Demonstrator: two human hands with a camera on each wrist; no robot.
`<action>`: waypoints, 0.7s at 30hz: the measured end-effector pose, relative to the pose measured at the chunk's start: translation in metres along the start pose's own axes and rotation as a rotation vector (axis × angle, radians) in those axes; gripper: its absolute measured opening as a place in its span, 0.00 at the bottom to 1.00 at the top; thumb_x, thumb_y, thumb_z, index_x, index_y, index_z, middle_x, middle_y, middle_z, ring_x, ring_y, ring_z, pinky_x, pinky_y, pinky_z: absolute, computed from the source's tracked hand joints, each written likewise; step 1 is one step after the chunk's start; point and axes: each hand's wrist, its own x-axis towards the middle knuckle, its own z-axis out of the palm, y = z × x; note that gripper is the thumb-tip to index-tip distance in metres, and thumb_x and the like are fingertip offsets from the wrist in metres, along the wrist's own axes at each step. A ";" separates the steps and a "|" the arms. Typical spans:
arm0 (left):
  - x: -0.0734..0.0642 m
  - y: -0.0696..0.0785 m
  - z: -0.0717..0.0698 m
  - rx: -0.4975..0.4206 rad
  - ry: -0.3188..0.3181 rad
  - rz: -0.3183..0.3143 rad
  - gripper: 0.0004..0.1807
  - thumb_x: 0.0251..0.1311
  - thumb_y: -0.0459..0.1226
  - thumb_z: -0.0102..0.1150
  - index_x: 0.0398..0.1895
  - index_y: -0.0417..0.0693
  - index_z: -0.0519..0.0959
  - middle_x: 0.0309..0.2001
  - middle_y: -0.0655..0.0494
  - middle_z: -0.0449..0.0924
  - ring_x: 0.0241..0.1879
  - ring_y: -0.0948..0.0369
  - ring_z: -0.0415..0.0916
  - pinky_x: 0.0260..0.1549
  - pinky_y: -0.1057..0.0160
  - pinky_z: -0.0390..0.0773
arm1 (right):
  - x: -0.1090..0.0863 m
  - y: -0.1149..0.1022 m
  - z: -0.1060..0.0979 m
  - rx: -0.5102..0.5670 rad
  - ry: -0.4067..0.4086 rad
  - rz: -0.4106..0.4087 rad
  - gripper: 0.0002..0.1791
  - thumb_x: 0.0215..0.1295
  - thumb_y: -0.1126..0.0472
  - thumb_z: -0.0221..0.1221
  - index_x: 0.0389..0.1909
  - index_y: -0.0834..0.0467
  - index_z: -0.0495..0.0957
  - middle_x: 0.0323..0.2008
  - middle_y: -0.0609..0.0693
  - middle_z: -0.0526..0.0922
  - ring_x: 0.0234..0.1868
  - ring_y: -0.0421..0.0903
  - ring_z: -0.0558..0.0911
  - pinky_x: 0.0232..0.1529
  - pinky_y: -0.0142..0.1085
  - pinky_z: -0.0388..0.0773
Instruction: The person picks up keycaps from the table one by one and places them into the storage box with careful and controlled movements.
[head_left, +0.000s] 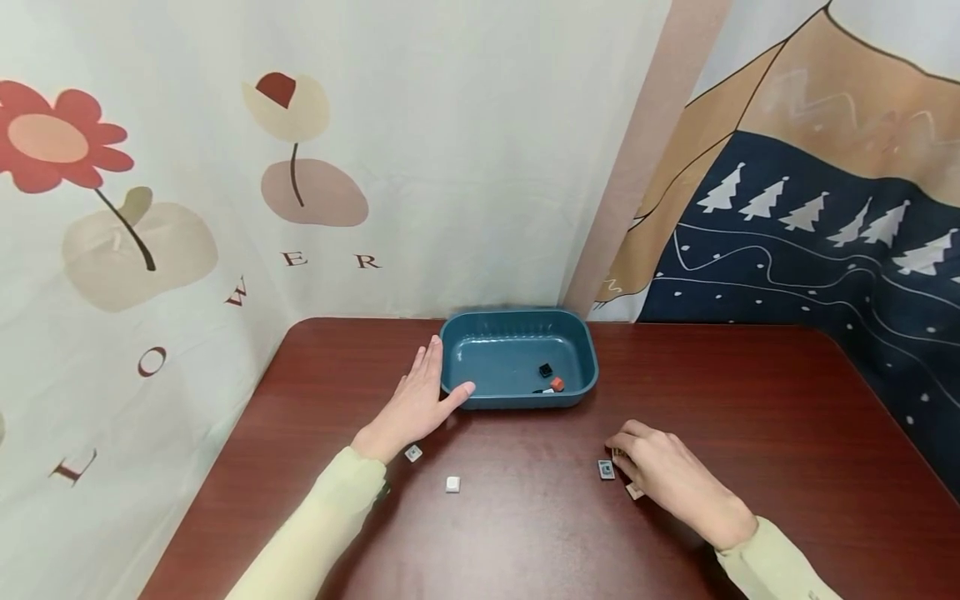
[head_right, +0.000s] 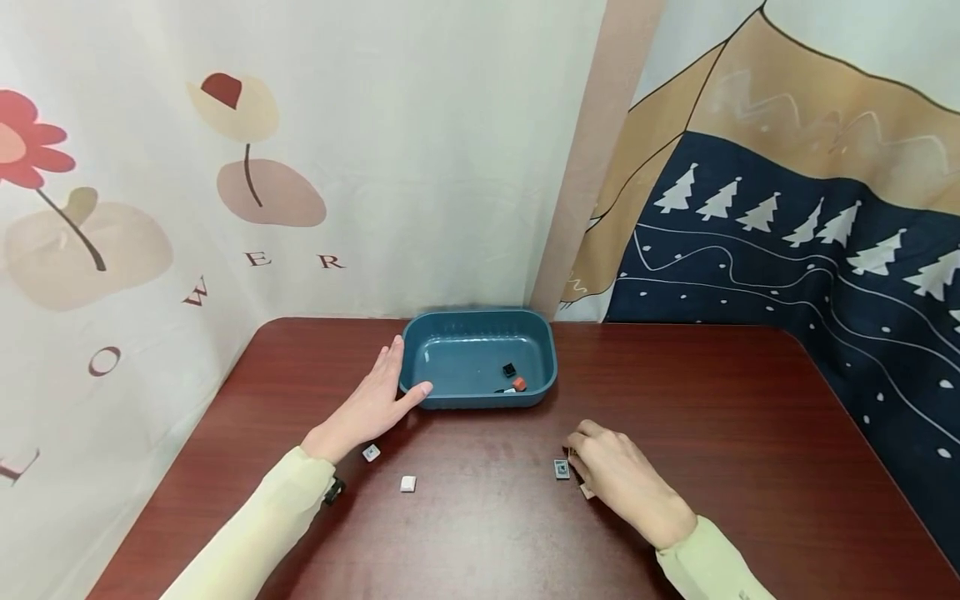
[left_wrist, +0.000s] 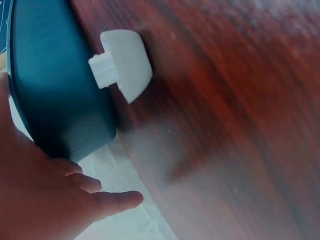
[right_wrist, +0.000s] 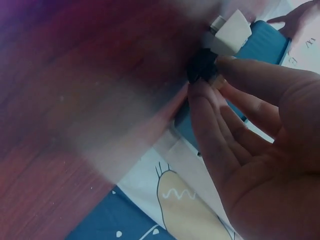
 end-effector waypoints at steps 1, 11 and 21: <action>0.000 0.000 0.000 -0.001 -0.001 -0.001 0.58 0.71 0.69 0.44 0.83 0.40 0.33 0.84 0.47 0.30 0.82 0.45 0.31 0.73 0.32 0.49 | 0.000 0.000 -0.001 0.002 0.012 0.002 0.11 0.56 0.72 0.74 0.39 0.57 0.88 0.34 0.43 0.80 0.32 0.36 0.82 0.31 0.30 0.81; 0.002 0.000 0.000 0.002 -0.001 0.001 0.58 0.71 0.69 0.44 0.83 0.40 0.33 0.84 0.46 0.30 0.82 0.44 0.32 0.73 0.32 0.49 | 0.000 -0.001 -0.012 0.030 0.079 0.030 0.10 0.58 0.70 0.73 0.40 0.57 0.88 0.37 0.42 0.82 0.34 0.34 0.81 0.35 0.33 0.83; 0.002 -0.001 0.000 0.019 0.001 -0.002 0.58 0.71 0.70 0.43 0.83 0.40 0.33 0.84 0.46 0.31 0.82 0.45 0.34 0.72 0.31 0.50 | 0.009 -0.002 -0.019 0.033 0.222 0.006 0.14 0.58 0.66 0.75 0.45 0.57 0.88 0.40 0.44 0.85 0.35 0.35 0.83 0.33 0.35 0.84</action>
